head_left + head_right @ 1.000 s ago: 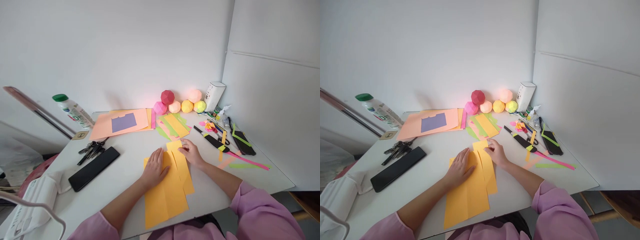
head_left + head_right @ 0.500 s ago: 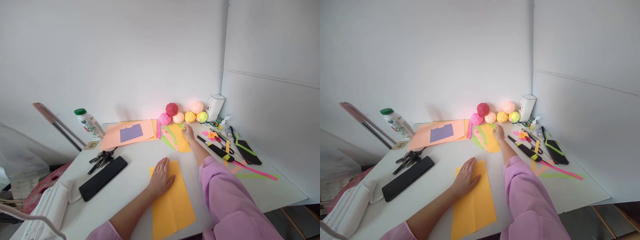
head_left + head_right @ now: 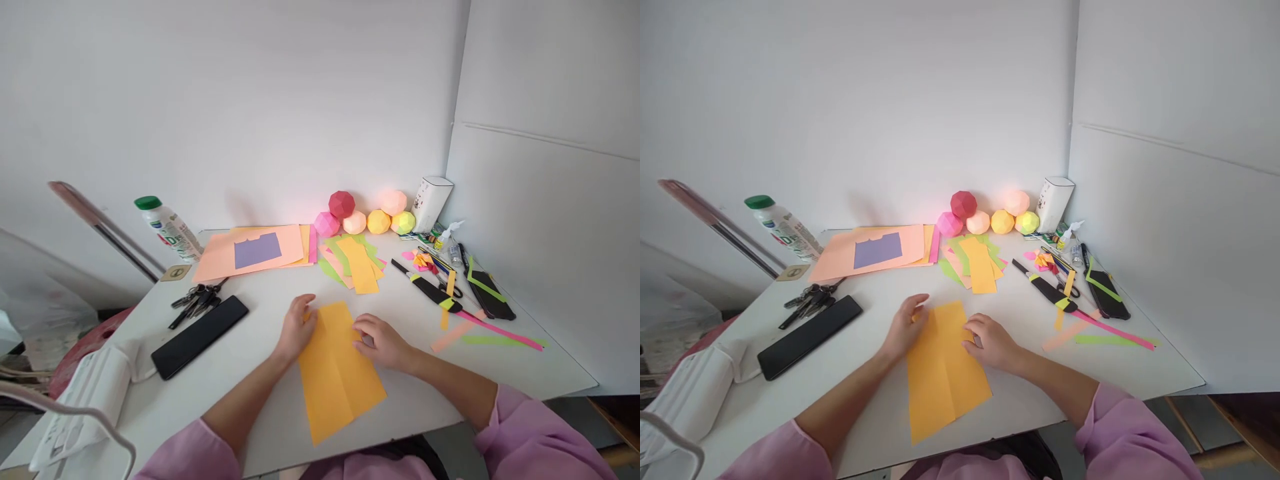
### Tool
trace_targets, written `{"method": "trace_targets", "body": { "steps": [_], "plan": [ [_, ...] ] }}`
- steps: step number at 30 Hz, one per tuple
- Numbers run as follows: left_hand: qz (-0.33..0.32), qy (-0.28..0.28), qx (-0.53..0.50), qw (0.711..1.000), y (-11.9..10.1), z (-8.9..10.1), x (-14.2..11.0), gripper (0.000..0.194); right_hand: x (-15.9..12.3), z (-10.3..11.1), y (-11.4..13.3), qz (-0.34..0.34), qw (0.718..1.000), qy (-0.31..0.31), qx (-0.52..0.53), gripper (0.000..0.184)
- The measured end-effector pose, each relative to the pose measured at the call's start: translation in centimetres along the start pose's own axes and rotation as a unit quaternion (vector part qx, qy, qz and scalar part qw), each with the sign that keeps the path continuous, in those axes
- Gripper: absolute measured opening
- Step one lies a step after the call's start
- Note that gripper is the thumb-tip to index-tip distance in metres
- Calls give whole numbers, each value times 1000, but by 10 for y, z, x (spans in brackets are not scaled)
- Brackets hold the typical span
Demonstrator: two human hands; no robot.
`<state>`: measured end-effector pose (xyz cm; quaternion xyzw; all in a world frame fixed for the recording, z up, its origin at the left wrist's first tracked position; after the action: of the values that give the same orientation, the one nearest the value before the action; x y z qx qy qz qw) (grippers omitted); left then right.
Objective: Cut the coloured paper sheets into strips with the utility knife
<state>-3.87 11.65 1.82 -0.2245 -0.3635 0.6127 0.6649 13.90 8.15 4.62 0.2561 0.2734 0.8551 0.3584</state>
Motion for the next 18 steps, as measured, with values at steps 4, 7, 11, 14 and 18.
{"method": "trace_targets", "body": {
  "steps": [4,7,11,14,18],
  "plan": [
    [7,54,43,998,11,10,10,32,-2,-6,6,60,997,2,-38,18],
    [5,95,97,991,9,10,9,27,4,-9,5,71,997,11,-43,17],
    [15,142,65,988,3,5,3,19,3,-7,10,88,996,7,-33,19],
    [23,173,15,984,0,2,0,17,2,-6,12,93,995,9,-30,20],
    [86,213,-167,959,-1,1,-5,32,2,-6,10,93,995,12,-19,20]
  ]
}}
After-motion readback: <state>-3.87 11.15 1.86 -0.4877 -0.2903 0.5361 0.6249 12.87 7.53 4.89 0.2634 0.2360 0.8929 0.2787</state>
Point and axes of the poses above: each hand's wrist, its own x-axis towards the middle knuckle, its own z-axis out of the back of the hand, y = z × x, the point moved 10 cm from there along x, towards the middle knuckle, and after that the axes turned 2 degrees about x, right-handed, at the moved point
